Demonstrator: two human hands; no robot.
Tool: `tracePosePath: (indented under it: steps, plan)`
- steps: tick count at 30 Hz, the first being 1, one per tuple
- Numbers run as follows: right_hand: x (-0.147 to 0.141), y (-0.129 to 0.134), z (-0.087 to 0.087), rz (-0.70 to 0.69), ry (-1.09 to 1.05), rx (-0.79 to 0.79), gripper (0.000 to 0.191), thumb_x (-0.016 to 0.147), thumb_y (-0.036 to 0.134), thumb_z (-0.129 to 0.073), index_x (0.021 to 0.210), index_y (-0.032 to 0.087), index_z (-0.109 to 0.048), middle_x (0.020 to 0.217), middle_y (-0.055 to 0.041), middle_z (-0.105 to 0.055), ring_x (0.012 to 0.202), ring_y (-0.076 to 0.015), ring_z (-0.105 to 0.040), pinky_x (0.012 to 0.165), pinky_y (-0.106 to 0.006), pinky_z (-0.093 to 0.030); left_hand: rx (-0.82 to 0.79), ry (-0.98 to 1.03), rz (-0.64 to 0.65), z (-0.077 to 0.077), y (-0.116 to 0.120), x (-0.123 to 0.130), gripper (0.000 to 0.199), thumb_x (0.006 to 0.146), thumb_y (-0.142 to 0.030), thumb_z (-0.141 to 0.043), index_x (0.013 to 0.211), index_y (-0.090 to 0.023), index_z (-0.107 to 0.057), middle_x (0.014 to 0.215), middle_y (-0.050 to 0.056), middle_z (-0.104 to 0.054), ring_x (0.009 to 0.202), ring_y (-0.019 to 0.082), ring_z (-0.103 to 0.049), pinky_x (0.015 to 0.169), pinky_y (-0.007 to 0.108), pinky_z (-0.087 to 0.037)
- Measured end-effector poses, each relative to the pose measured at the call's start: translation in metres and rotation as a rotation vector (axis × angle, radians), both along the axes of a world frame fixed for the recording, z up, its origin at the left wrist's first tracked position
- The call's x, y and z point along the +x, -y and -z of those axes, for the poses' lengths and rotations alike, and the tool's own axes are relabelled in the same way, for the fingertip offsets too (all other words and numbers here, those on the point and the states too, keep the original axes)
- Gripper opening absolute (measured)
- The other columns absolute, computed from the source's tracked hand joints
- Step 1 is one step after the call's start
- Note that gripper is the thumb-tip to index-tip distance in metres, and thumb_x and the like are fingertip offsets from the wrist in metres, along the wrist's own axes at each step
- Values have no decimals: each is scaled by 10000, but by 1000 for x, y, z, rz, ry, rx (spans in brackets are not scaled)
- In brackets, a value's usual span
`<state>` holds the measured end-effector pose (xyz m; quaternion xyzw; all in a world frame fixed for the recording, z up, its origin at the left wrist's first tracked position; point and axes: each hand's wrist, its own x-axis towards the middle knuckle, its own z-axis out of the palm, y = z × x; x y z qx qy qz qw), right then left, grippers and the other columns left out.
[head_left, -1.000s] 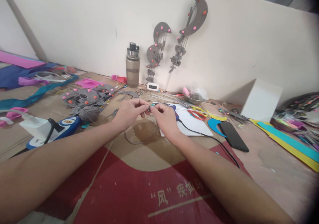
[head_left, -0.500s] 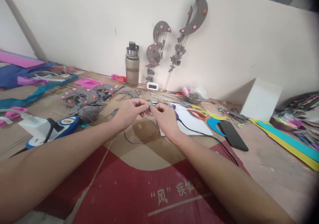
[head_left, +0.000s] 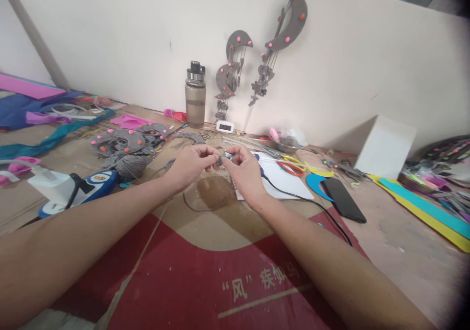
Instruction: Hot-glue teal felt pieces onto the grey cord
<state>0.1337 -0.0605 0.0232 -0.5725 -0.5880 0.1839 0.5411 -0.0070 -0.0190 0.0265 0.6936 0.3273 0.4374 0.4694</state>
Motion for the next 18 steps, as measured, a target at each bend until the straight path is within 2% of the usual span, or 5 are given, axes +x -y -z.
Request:
tracePosePath:
  steps: [4,10,13,18]
  plan:
    - [-1,1,-1,-27,-7,-22,138,708,308,-568,705,172,-588,528,72,-422,496,-70,-324,493,-208,-257,-27,-26,-10,-2,1,0,102,707,-240,-591,693,-144,-620,587,-6,-595,524,91,-503,522,206,-382]
    - [2,-4,6,-60,-115,-42,160,706,324,-550,725,169,-584,554,62,-461,502,-72,-332,496,-206,-273,-203,144,105,-1,2,1,146,706,-273,-610,704,-130,-637,585,17,-600,529,98,-515,515,218,-379]
    - [3,-7,10,-54,-154,-55,168,701,335,-554,722,171,-583,563,61,-449,503,-72,-324,492,-205,-272,-284,220,121,-2,3,1,171,708,-269,-601,750,-110,-648,594,35,-607,559,112,-544,516,223,-380]
    - [3,-7,13,-66,-173,-73,175,713,350,-542,725,178,-571,556,65,-427,493,-69,-304,483,-202,-263,-279,167,102,-1,2,2,160,689,-239,-626,778,-110,-653,587,22,-604,544,97,-527,522,213,-382]
